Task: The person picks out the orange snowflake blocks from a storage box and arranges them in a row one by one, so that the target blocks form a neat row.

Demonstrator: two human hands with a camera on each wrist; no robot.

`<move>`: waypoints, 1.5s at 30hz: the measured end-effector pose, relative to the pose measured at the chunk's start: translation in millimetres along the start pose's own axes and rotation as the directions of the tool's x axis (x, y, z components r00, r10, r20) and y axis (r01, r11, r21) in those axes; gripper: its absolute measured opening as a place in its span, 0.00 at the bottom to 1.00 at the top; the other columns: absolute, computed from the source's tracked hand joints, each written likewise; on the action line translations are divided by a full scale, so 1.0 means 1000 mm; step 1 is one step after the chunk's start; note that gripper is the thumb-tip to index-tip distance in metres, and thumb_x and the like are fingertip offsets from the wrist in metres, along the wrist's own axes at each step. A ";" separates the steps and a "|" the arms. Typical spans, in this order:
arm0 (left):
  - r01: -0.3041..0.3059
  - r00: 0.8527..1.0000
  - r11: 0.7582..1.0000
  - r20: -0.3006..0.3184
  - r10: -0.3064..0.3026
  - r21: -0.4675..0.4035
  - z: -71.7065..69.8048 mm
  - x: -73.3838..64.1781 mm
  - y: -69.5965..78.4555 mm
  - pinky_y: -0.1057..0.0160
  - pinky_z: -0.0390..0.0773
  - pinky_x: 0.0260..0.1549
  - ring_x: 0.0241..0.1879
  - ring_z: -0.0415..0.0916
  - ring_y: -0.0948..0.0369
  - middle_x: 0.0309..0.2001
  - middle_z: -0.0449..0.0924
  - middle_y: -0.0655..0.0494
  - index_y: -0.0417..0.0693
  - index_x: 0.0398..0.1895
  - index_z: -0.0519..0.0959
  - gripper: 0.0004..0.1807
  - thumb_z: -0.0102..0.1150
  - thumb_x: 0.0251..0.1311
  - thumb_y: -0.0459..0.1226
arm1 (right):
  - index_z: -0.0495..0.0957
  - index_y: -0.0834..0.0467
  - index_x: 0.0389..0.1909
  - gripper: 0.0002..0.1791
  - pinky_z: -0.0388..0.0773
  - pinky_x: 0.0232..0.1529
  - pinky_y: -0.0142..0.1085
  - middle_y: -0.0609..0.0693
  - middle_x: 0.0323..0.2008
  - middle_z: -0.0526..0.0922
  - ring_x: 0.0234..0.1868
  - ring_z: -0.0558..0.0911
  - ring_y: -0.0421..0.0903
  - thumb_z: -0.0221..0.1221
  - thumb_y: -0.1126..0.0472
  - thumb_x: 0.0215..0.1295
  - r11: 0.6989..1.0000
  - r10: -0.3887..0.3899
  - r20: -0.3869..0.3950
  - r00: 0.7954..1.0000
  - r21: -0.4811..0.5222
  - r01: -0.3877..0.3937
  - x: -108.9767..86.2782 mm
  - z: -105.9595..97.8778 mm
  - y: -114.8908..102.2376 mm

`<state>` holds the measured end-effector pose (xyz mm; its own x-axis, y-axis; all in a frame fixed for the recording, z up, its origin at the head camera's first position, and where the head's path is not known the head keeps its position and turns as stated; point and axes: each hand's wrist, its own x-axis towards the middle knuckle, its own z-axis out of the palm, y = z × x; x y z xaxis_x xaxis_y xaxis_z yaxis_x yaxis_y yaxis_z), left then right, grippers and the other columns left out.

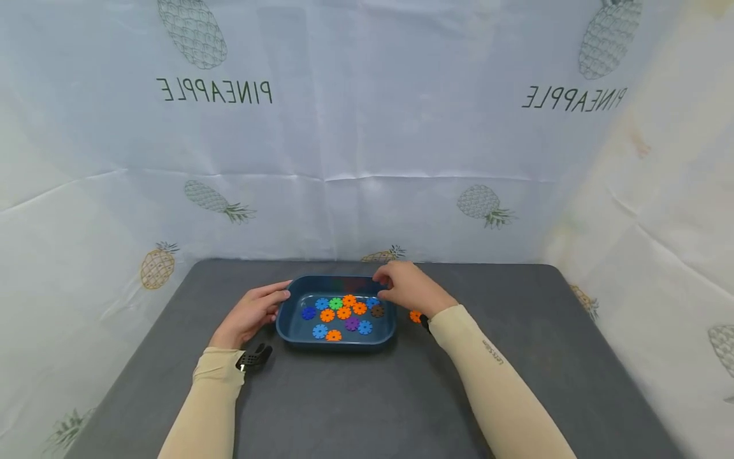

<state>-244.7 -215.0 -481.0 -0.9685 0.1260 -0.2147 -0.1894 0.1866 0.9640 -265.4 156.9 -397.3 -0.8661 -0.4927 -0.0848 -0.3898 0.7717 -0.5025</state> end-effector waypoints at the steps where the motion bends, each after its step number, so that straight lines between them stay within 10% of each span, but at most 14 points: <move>1: 0.001 1.000 1.000 0.000 -0.001 0.001 0.000 0.000 0.000 0.64 0.79 0.34 0.32 0.73 0.59 0.40 0.75 0.52 0.54 0.79 0.74 0.29 0.62 0.78 0.45 | 0.83 0.60 0.65 0.21 0.84 0.59 0.48 0.57 0.58 0.86 0.52 0.84 0.48 0.68 0.60 0.75 1.000 -0.011 0.023 1.000 -0.012 0.011 0.004 -0.001 -0.004; 14: -0.003 1.000 1.000 0.008 0.003 0.008 -0.003 0.002 -0.001 0.65 0.79 0.34 0.32 0.73 0.59 0.37 0.74 0.53 0.54 0.79 0.74 0.29 0.61 0.79 0.45 | 0.86 0.62 0.59 0.17 0.85 0.58 0.48 0.56 0.51 0.89 0.46 0.84 0.47 0.69 0.62 0.73 0.970 -0.039 0.244 0.969 -0.223 0.095 0.046 0.020 -0.037; 34: -0.002 1.000 1.000 -0.015 0.002 0.010 -0.001 0.004 -0.001 0.65 0.79 0.32 0.31 0.74 0.59 0.36 0.76 0.53 0.54 0.78 0.76 0.28 0.63 0.77 0.45 | 0.88 0.58 0.49 0.09 0.88 0.51 0.44 0.48 0.38 0.88 0.36 0.83 0.45 0.71 0.63 0.71 0.954 -0.018 0.297 0.955 -0.279 0.105 0.065 0.042 -0.041; 45: 0.000 0.999 1.000 -0.034 0.001 0.013 -0.001 0.004 -0.001 0.65 0.78 0.32 0.30 0.74 0.59 0.34 0.76 0.54 0.54 0.76 0.77 0.27 0.63 0.77 0.45 | 0.89 0.56 0.43 0.03 0.86 0.44 0.40 0.47 0.30 0.84 0.29 0.78 0.43 0.69 0.65 0.72 0.868 -0.059 0.304 0.951 -0.455 0.199 0.069 0.053 -0.048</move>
<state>-248.3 -216.0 -482.4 -0.9736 0.0926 -0.2086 -0.1871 0.1991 0.9619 -290.1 64.4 -425.1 -0.7057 -0.6359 -0.3124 -0.6531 0.7548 -0.0611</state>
